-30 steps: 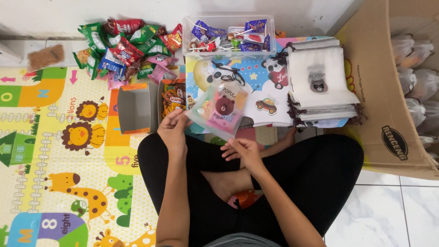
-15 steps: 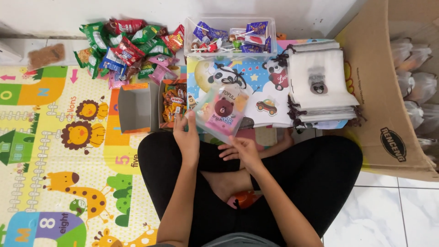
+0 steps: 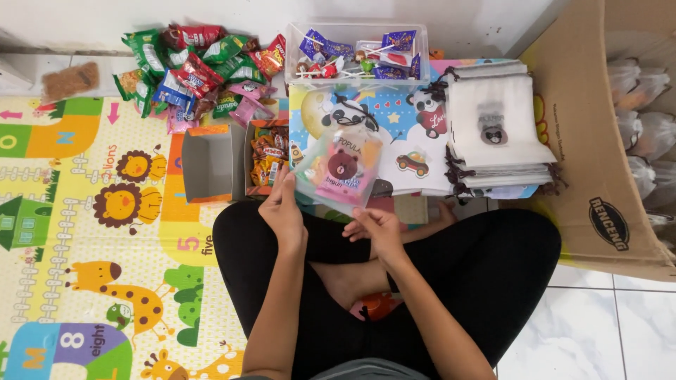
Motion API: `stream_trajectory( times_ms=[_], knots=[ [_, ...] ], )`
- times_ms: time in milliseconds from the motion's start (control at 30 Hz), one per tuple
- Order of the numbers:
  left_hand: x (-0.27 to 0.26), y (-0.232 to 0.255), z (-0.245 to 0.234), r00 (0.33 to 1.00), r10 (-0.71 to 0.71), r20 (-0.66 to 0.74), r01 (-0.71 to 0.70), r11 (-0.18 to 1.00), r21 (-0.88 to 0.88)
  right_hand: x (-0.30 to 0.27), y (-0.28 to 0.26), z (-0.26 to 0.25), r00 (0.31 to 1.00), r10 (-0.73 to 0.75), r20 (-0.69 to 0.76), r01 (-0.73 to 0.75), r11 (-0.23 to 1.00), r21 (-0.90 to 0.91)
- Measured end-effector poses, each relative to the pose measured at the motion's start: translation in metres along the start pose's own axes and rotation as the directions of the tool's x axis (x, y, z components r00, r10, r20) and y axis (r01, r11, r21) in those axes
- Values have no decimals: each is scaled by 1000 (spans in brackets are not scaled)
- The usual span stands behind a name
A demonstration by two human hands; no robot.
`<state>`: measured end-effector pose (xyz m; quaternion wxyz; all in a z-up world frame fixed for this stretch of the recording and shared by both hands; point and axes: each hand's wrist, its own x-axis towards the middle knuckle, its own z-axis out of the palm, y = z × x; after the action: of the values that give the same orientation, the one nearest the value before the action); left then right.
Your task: The person is packing various small snack packets, such as candies and chips, into small decorated plastic bags while sitting on the floor.
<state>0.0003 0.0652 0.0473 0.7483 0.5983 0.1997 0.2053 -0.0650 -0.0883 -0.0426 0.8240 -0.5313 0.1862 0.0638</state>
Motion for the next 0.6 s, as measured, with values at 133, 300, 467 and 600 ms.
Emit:
stream_trajectory(
  times_ms=[133,300,467,600],
  knots=[
    [-3,9,3,996,81,28,-82,996,27,-5,1,0,1000,-15,20,15,1000,9],
    [-1,8,5,985,-40,168,29,997,69,-9,5,-3,998,55,-1,-55,995,85],
    [23,-49,-16,978,-43,205,13,990,141,-9,10,-6,996,86,4,-85,985,152],
    [14,-31,-16,989,54,135,-73,988,133,-7,8,-4,999,16,-29,-13,993,116]
  ],
)
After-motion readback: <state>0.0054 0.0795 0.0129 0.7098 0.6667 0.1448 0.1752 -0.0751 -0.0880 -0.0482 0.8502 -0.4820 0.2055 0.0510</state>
